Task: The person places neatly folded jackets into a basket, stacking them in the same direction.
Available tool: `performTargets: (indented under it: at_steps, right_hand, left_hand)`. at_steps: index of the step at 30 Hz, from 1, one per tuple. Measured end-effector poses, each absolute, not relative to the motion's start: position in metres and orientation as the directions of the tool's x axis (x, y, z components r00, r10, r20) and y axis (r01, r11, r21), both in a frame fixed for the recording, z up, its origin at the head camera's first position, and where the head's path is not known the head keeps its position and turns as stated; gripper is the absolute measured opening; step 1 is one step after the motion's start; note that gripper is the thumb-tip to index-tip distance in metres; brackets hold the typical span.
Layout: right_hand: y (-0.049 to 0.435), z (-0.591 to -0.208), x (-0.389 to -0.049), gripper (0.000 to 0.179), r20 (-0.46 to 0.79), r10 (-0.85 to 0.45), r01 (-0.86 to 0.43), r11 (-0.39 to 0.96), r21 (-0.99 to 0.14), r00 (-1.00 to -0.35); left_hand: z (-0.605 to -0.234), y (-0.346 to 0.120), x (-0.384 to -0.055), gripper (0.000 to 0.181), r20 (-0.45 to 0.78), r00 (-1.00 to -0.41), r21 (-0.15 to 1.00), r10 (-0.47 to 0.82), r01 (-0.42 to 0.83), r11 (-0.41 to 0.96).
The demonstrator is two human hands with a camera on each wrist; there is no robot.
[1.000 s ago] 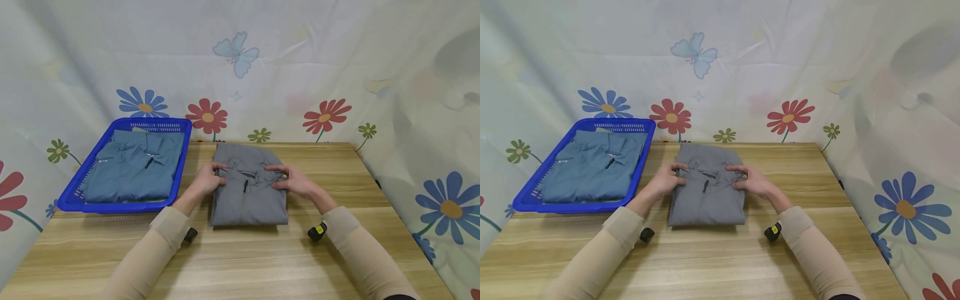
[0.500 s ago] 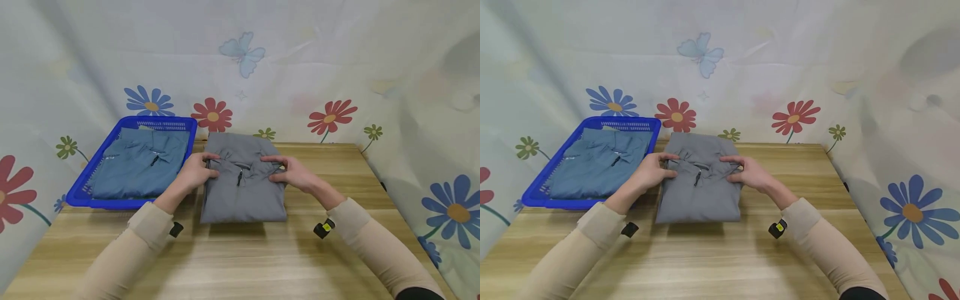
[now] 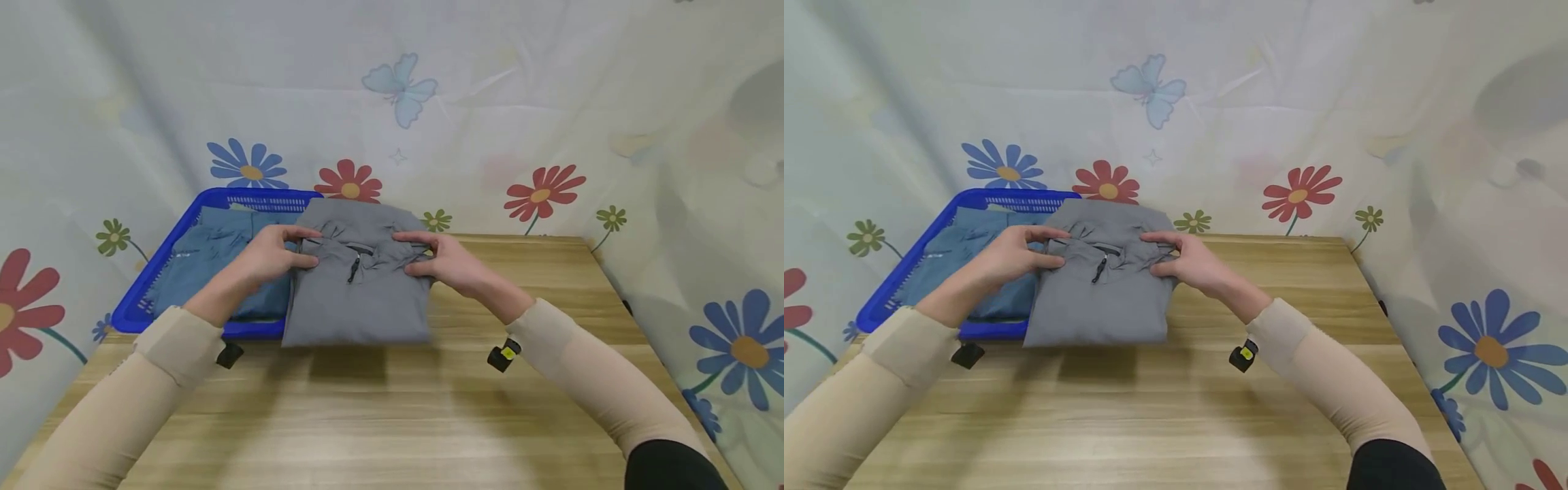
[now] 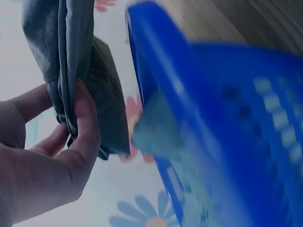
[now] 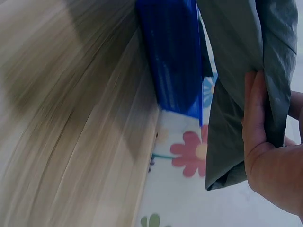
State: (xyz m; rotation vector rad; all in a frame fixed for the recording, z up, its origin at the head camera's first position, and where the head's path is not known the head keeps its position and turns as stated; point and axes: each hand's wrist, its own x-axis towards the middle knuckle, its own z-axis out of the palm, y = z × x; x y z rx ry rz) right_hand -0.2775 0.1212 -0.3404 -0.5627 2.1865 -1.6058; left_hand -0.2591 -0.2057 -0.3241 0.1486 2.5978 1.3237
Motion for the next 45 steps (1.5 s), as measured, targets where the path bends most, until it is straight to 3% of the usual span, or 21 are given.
performTargets:
  at_steps: [13,27,41,45]
  right_hand:
    - [0.056,-0.326,-0.283,0.058,0.021,-0.528,-0.181,0.252,-0.951,-0.849]
    - [-0.024,-0.337,-0.302,0.057,0.054,-0.547,-0.205,0.219,-0.954,-0.836]
    - [-0.075,-0.339,-0.311,0.055,0.085,-0.536,-0.221,0.195,-0.955,-0.840]
    - [-0.074,-0.346,-0.316,0.052,0.146,-0.557,-0.400,0.365,-0.841,-0.817]
  left_hand:
    - [-0.301,-0.286,-0.275,0.059,-0.146,-0.949,0.823,0.280,0.040,0.566]
    - [-0.297,-0.374,-0.295,0.066,-0.256,-0.901,0.756,0.351,0.040,0.654]
    - [-0.286,-0.418,-0.296,0.063,-0.270,-0.926,0.718,0.265,-0.010,0.696]
    - [-0.289,-0.417,-0.297,0.072,-0.257,-0.949,0.667,0.182,-0.038,0.744]
